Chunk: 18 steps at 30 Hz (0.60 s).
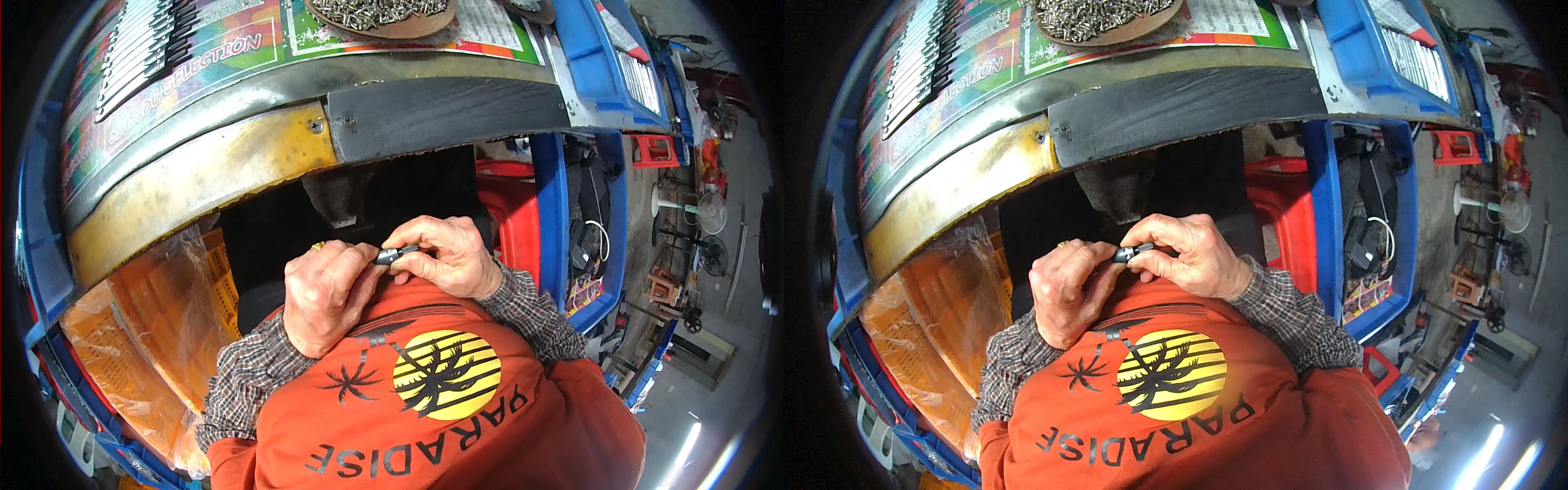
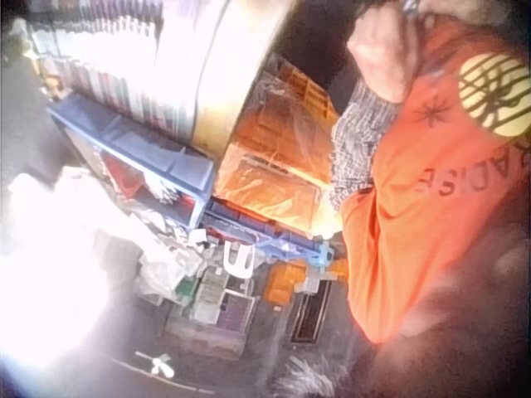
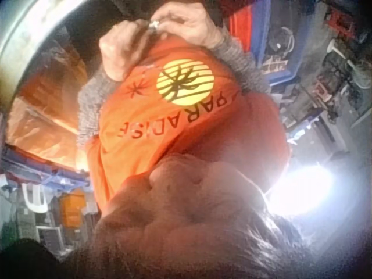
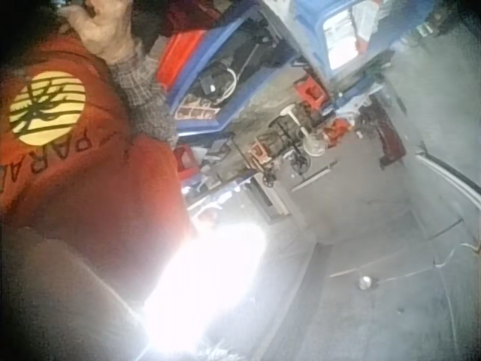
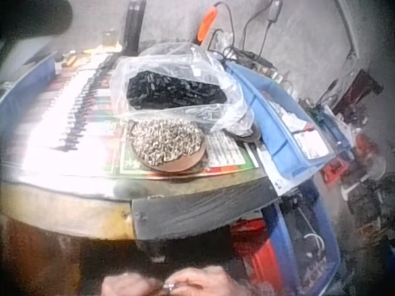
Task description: The person assembles small plastic and metal components by hand at a workbench.
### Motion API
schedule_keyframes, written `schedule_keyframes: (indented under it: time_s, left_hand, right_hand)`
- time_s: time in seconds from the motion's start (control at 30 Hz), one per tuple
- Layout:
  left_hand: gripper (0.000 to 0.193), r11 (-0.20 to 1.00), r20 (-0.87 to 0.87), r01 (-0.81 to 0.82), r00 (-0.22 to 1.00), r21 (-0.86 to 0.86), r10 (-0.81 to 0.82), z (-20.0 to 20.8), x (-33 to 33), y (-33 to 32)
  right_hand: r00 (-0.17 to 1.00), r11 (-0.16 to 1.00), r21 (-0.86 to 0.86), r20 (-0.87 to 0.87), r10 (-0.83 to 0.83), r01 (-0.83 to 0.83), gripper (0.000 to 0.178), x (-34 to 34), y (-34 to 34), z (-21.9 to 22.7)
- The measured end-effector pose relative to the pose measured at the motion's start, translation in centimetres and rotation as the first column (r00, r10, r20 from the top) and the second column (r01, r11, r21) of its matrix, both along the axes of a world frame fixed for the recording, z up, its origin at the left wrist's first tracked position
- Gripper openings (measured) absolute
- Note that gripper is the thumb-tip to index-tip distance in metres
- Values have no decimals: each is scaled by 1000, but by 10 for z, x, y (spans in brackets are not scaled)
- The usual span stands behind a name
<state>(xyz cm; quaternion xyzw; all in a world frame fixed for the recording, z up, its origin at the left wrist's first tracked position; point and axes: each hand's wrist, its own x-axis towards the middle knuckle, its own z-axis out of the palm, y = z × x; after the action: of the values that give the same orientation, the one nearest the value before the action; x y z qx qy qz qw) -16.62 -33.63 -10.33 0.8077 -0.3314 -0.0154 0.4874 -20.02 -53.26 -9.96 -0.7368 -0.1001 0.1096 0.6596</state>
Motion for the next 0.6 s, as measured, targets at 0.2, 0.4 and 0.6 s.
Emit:
schedule_keyframes:
  time_s: [0.2, 0.4, 0.6]
  left_hand:
    - [21, 999, -26, -53, 998, -12, 53, -2, -3, -1]
    - [21, 1000, 25, 16, 1000, -11, -15, -2, 2, 3]
    - [21, 999, 42, 32, 999, -15, -31, -6, 4, 3]
  right_hand:
    - [992, 997, -48, 109, -63, 68, 12, -3, 2, -2]
    - [998, 999, -5, 56, -35, 35, 11, -3, 1, -1]
    - [999, 999, 20, 31, -27, 26, 12, -2, 0, -3]
